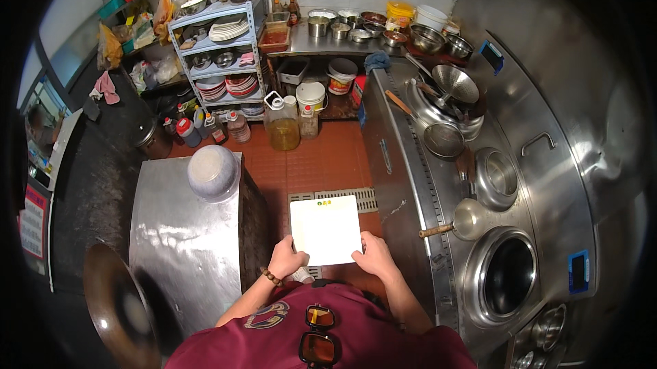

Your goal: The person picks up square plates from a counter and places them onto a storage rack shelf by hand.

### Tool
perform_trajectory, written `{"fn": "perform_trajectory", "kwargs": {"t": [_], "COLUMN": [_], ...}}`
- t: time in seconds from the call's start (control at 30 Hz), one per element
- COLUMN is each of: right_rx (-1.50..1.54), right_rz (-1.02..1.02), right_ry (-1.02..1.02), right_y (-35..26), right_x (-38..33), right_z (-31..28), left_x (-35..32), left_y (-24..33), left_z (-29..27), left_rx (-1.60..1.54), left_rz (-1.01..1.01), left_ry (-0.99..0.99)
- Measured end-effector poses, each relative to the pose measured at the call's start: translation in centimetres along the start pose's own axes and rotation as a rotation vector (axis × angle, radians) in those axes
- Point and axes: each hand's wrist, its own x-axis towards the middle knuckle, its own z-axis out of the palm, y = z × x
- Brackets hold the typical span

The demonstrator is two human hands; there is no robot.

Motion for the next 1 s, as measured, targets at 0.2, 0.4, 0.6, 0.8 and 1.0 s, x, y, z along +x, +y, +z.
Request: {"fn": "perform_trajectory", "kwargs": {"t": [0.2,0.4,0.6,0.8,1.0], "right_rx": [-0.070,-0.051,-0.059,-0.125,-0.076], "right_rz": [-0.019,0.009,0.038,0.000,0.019], "right_ry": [-0.025,0.018,-0.046,-0.075,-0.162], "right_y": [-2.0,-2.7,-2.5,-1.2,-0.9], "right_x": [4.6,7.7,11.3,17.3,25.9], "right_z": [2.0,2.8,2.0,2.2,0.2], "left_x": [3.6,6.3,9.6,14.0,20.8], "left_y": [-0.7,-0.6,-0.7,-0.6,1.2], "left_z": [-2.9,-4.6,-4.3,-3.9,-3.4], "left_rx": [-0.076,-0.080,-0.104,-0.042,0.046], "left_rz": [0.078,-0.003,-0.104,-0.122,-0.159], "left_ry": [0.086,-0.005,-0.042,0.040,0.141]}}
